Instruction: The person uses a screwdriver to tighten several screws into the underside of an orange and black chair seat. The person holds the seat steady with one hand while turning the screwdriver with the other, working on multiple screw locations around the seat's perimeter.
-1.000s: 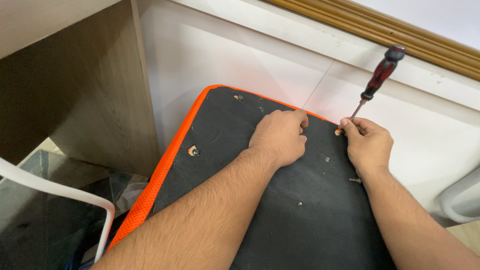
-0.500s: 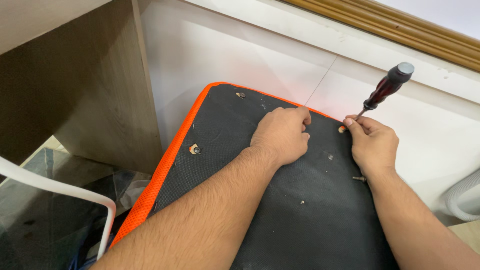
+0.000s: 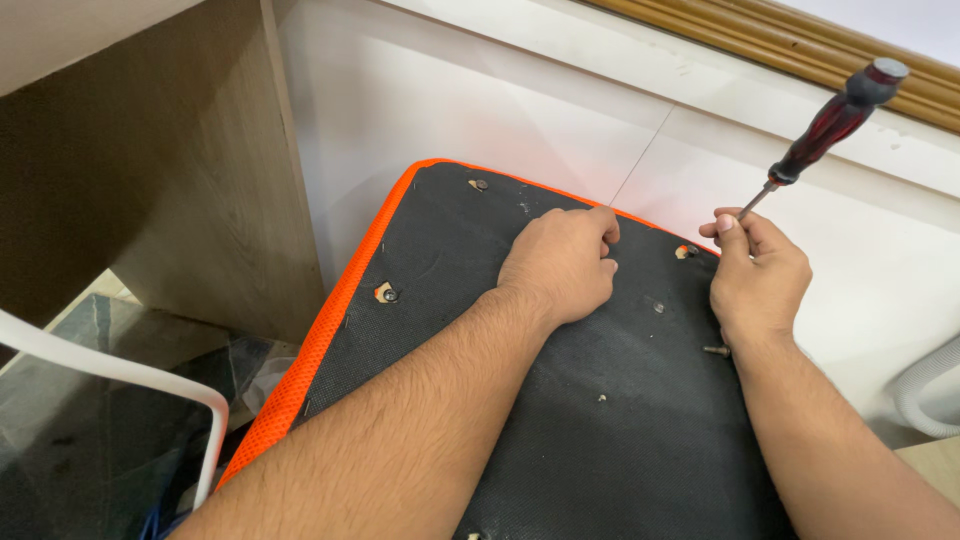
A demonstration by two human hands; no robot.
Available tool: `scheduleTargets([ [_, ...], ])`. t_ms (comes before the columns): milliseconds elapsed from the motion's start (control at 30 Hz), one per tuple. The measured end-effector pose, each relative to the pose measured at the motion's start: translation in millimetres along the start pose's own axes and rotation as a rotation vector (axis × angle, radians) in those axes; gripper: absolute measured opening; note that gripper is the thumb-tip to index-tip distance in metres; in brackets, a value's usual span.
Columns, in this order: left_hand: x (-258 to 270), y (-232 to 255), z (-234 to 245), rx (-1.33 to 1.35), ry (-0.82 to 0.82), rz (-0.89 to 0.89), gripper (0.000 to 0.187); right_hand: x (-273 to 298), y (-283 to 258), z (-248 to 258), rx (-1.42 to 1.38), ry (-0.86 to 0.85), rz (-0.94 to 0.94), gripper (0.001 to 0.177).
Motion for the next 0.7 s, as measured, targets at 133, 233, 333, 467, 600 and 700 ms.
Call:
scheduleTargets([
  [133,0.5,0.2,0.4,-0.006,0.005,-0.001,0.026,-1.0,10.7,-8.7,0.088,-0.083,-0.123,0.022],
  [233,1.1,1.4,1.2,-0.012,0.008,-0.005,0.025,-0.9,15.8,-11.9,0.075,-0.105,-0.162,0.021],
  [333,2.0,1.6,0.8,-0.019,0.000,0.004,0.026,-1.3,14.4,-11.2,0.032,-0.104,-0.121,0.021],
  [467,2.9,2.7,-1.6,-0.030,-0.022,0.025,0.027,0.0,8.6,-3.5,-0.019,-0.061,-0.037,0.021],
  [600,2.6,4.3,-2.3,-0.028,-0.029,0.023,0.027,1.5,-0.5,4.3,-0.024,0.009,0.050,0.021],
  [700,2.3,7.4,-1.9,-0.034,-0.017,0.001,0.028,1.9,12.0,7.5,0.022,0.020,-0.107,0.022],
])
Point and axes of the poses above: each hand's wrist, its own x-axis away from the middle knuckle, its own z-axis out of the back of the hand, y = z × x, the point moved 10 cm from there along -x, towards the middle knuckle, and after that the axes turned 6 degrees about -y, right-handed, at the moved point
